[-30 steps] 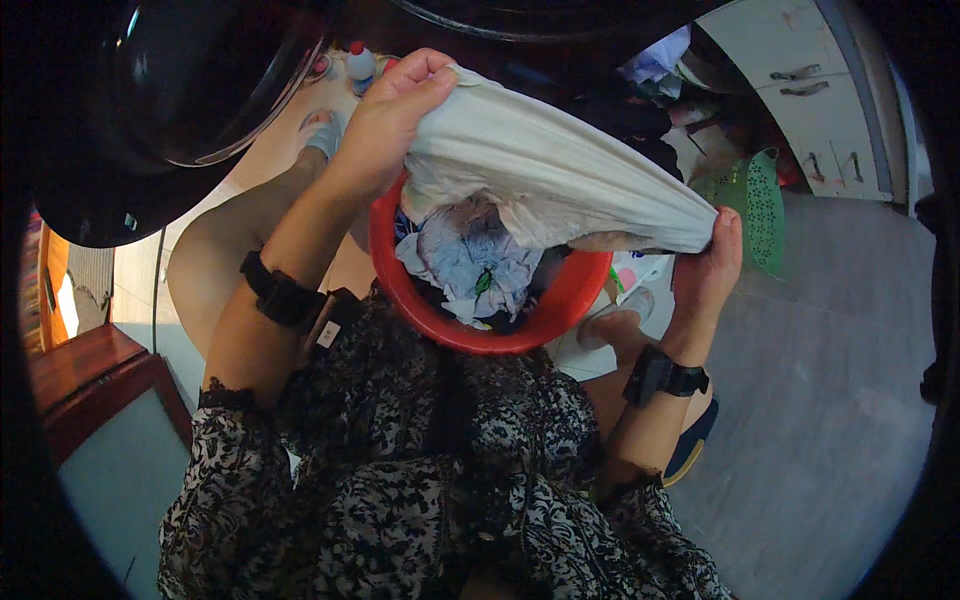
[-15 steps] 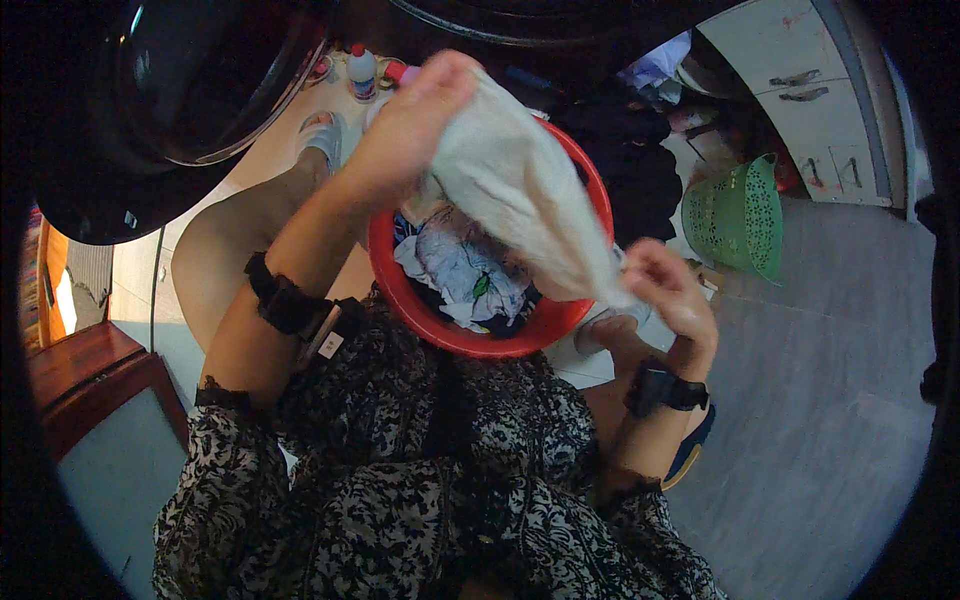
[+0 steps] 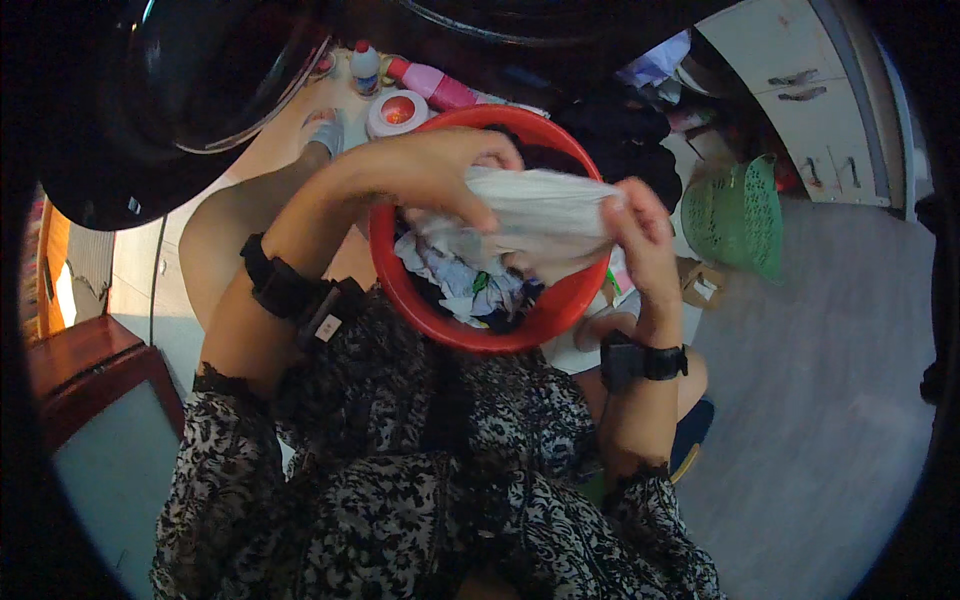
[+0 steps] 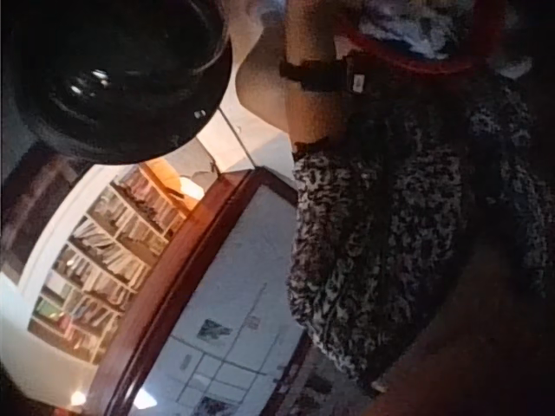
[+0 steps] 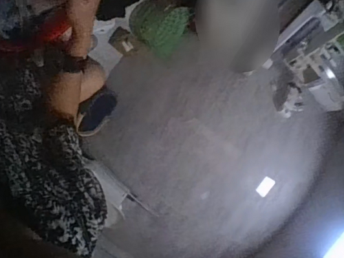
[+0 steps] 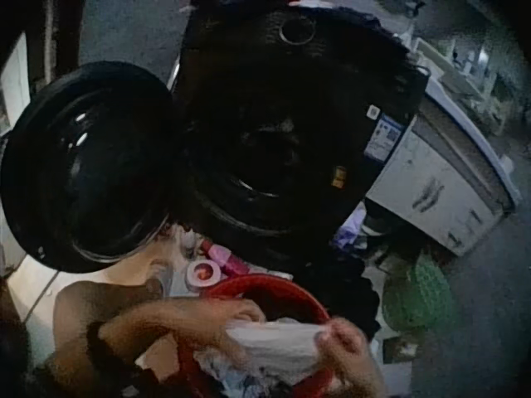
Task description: The person sits on the floor and hand washes clothes in a red basin. They repeatedly submerge, scrub, and wring out a white t-shirt and other garments, then place them back into the basin.
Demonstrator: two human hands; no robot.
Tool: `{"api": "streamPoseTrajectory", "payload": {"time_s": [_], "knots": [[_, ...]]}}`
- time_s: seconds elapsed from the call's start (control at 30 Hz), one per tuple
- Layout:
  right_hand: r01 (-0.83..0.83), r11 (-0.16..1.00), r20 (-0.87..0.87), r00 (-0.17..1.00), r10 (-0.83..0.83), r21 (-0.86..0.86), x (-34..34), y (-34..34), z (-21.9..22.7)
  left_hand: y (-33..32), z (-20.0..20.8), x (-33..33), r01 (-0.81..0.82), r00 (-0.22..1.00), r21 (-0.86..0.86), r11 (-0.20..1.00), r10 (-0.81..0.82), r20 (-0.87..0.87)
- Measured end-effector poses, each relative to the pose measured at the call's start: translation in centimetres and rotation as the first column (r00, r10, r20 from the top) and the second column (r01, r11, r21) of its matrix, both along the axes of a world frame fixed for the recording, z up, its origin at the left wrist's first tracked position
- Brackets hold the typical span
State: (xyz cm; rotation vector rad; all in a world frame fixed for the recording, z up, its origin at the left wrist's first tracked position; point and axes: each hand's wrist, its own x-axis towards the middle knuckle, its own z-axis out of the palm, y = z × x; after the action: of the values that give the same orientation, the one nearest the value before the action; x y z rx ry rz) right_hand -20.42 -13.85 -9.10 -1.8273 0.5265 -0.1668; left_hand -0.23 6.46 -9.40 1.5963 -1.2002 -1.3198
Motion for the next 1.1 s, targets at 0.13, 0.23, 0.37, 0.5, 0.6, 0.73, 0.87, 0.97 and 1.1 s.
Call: {"api": "streamPoseTrajectory", "payload": {"time_s": [0.13,0.23,0.37,0.5,0.6,0.73,0.87,0.97,1.1], "knots": [[0.134,0.932,0.366,0.893,-0.261,0.338,-1.3,-0.8,2.9,0.2,-0.4,0.3,-0.296,0.908,-0.206,0.933,0.207,-0.365],[0.117,0.908,0.351,0.896,-0.271,0.402,-1.5,-0.7,3.9,-0.8,-0.8,-0.4,-0.472,0.808,-0.269,0.84,0.289,-0.513],[0.246,0.869,0.331,0.852,-0.405,0.43,-1.2,-0.5,4.5,-2.4,-0.5,-1.4,-0.622,0.727,-0.314,0.717,0.382,-0.57],[0.326,0.903,0.364,0.834,-0.414,0.28,-1.3,-0.2,5.1,-3.0,0.6,-1.0,-0.633,0.722,-0.34,0.695,0.373,-0.583],[0.315,0.933,0.368,0.858,-0.359,0.176,-1.6,-0.1,5.8,-2.7,1.4,-0.6,-0.64,0.713,-0.317,0.7,0.386,-0.585],[0.36,0.924,0.383,0.841,-0.381,0.13,-2.0,0.4,6.6,-2.3,1.8,-0.4,-0.632,0.716,-0.321,0.705,0.374,-0.589],[0.366,0.912,0.366,0.836,-0.409,0.185,-1.8,1.0,6.6,-2.1,1.7,-0.1,-0.616,0.691,-0.256,0.745,0.355,-0.63],[0.352,0.897,0.265,0.868,-0.42,0.267,-1.6,1.0,5.8,-1.6,1.5,0.3,-0.572,0.698,-0.174,0.802,0.364,-0.616],[0.319,0.82,0.188,0.873,-0.449,0.475,-2.3,0.0,4.6,-0.8,0.9,0.7,-0.381,0.901,-0.209,0.901,0.311,-0.301]]}}
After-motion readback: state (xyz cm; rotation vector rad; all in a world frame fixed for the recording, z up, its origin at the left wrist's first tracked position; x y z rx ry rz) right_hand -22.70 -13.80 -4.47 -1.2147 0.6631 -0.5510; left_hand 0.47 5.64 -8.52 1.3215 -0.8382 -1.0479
